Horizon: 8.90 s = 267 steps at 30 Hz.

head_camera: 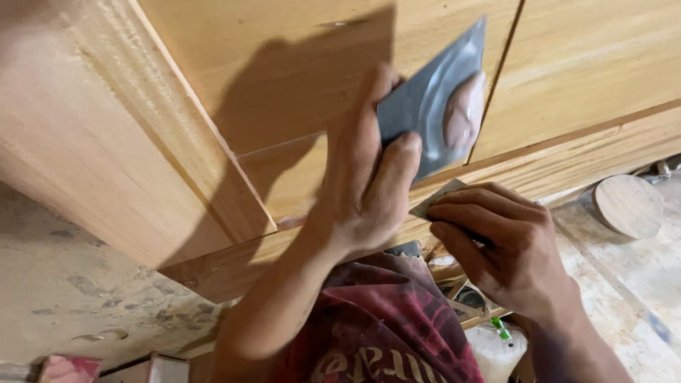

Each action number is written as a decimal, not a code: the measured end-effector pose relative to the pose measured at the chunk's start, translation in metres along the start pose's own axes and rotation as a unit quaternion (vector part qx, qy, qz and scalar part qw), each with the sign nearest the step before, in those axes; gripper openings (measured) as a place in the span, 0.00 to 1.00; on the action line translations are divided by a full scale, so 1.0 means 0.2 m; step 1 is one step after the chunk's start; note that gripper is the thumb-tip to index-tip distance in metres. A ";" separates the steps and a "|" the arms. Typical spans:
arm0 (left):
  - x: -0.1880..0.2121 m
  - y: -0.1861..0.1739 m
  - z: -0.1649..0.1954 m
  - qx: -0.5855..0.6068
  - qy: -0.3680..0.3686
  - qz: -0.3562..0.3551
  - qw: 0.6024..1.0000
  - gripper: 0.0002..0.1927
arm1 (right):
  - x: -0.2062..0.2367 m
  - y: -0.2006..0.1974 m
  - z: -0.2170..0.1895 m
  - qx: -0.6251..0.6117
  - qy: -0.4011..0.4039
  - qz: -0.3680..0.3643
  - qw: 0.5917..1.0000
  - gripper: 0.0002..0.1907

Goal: The person holds a board with wood filler and uses a small spreader to press filler into the seams between panels of a large wooden door, working along the joints and moving to new seam sections as they fill each one.

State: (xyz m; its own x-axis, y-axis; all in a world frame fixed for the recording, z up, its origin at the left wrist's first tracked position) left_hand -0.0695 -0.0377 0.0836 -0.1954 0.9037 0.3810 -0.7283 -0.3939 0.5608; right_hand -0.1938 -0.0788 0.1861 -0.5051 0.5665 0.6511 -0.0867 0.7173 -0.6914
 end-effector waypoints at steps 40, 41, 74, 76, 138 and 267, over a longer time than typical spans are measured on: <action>-0.13 -0.22 -0.12 0.263 0.012 -0.138 0.955 0.20 | -0.21 0.33 -0.22 0.207 -0.048 -0.220 0.952 0.09; -0.13 -0.22 -0.11 0.277 0.016 -0.140 0.951 0.20 | -0.20 0.25 -0.22 0.180 -0.058 -0.147 0.971 0.08; -0.10 -0.20 -0.17 0.293 -0.028 -0.151 0.944 0.24 | -0.03 0.28 0.00 0.271 -0.026 0.070 0.960 0.08; -0.11 -0.19 -0.16 0.316 -0.040 -0.148 0.936 0.27 | -0.02 0.30 -0.02 0.265 -0.049 0.060 0.961 0.07; -0.06 -0.19 -0.12 0.270 0.013 -0.148 0.951 0.26 | -0.09 0.24 -0.31 0.173 -0.001 -0.100 0.980 0.07; 0.10 -0.26 -0.20 0.445 -0.129 -0.013 0.886 0.32 | 0.10 0.13 0.29 0.317 -0.021 -0.014 0.948 0.09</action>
State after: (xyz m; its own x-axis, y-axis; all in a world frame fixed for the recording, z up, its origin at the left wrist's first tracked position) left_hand -0.0619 0.0084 0.0317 0.0541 0.8916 0.4497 0.0995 -0.4529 0.8860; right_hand -0.2551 -0.0718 0.1624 -0.5274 0.5252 0.6678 -0.5929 0.3354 -0.7321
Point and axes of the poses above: each hand's wrist, its own x-axis away from the middle knuckle, its own y-axis out of the palm, z = x × y, the point moved 7 cm from there along -x, towards the middle knuckle, and after that the axes turned 15 degrees about x, right-handed, at the moved point
